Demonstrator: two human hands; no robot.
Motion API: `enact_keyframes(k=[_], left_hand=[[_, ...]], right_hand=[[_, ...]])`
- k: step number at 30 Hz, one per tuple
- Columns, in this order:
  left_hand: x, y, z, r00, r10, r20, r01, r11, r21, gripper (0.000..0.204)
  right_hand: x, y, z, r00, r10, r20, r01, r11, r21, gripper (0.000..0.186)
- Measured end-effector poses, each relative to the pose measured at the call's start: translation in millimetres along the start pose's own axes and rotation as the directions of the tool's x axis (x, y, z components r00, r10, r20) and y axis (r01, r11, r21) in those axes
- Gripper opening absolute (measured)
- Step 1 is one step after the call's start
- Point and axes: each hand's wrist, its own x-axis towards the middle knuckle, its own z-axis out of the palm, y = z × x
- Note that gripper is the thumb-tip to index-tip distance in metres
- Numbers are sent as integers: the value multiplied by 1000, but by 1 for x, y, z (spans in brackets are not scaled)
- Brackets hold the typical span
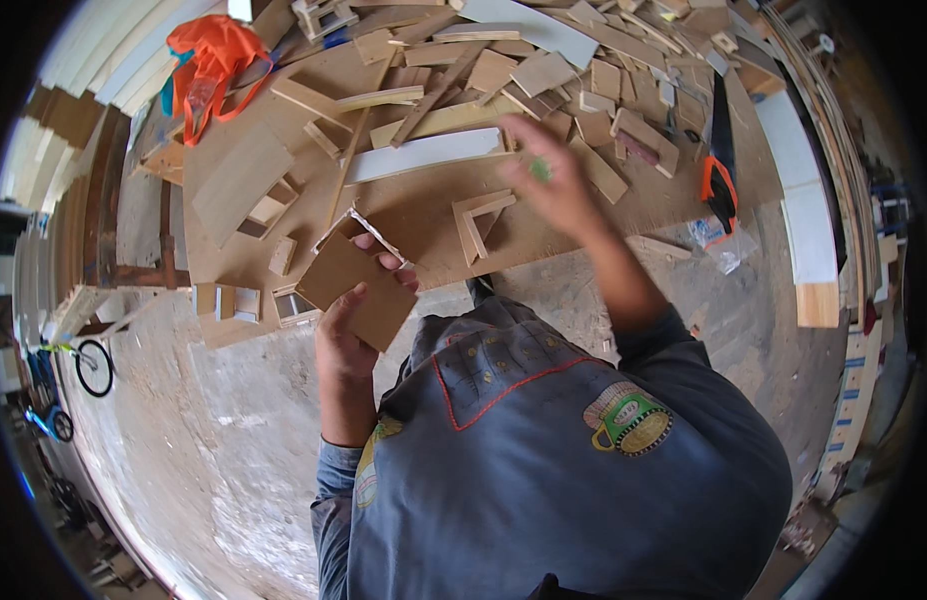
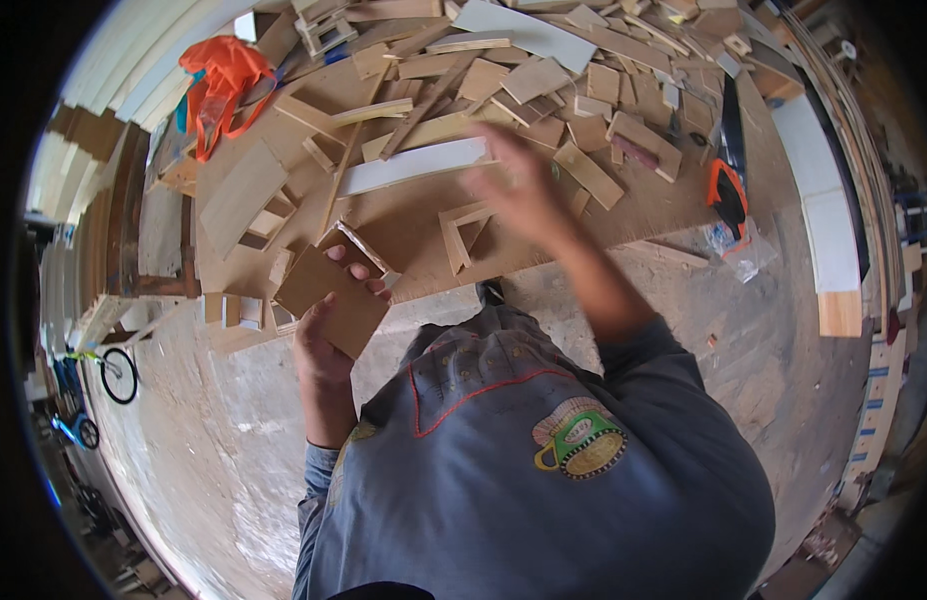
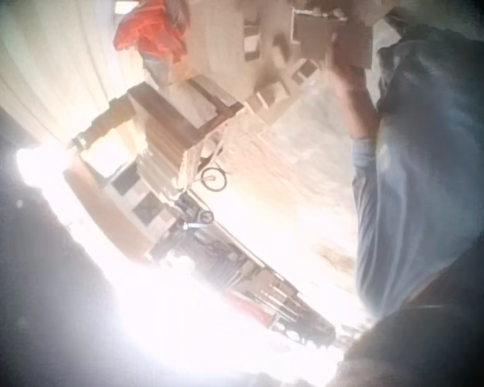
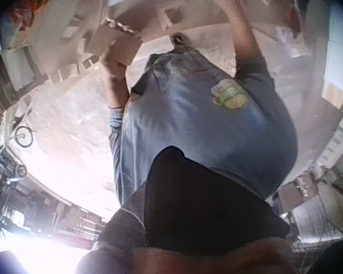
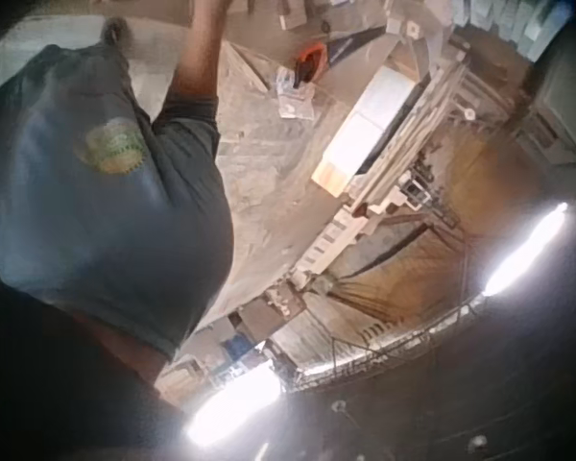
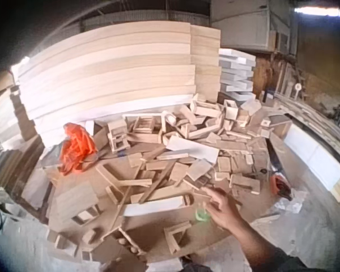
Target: The person applies adhesive to the edges of a small wooden box using a brush, then places a wooden panel on top to assemble the box.
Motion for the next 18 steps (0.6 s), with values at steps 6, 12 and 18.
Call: enact_keyframes(k=[6, 12, 18], left_hand=[[22, -19, 21, 998, -46, 37, 44, 998, 43, 65], [35, -38, 38, 999, -43, 29, 39, 994, 106, 67], [71, -70, 84, 997, -31, 67, 24, 994, 105, 68]], right_hand=[[-69, 132, -173, 868, 252, -428, -488, 590, -643, 43], [-75, 174, -211, 914, 87, -397, -388, 481, -786, 55], [-28, 199, -249, 997, 68, -32, -61, 495, -867, 76]])
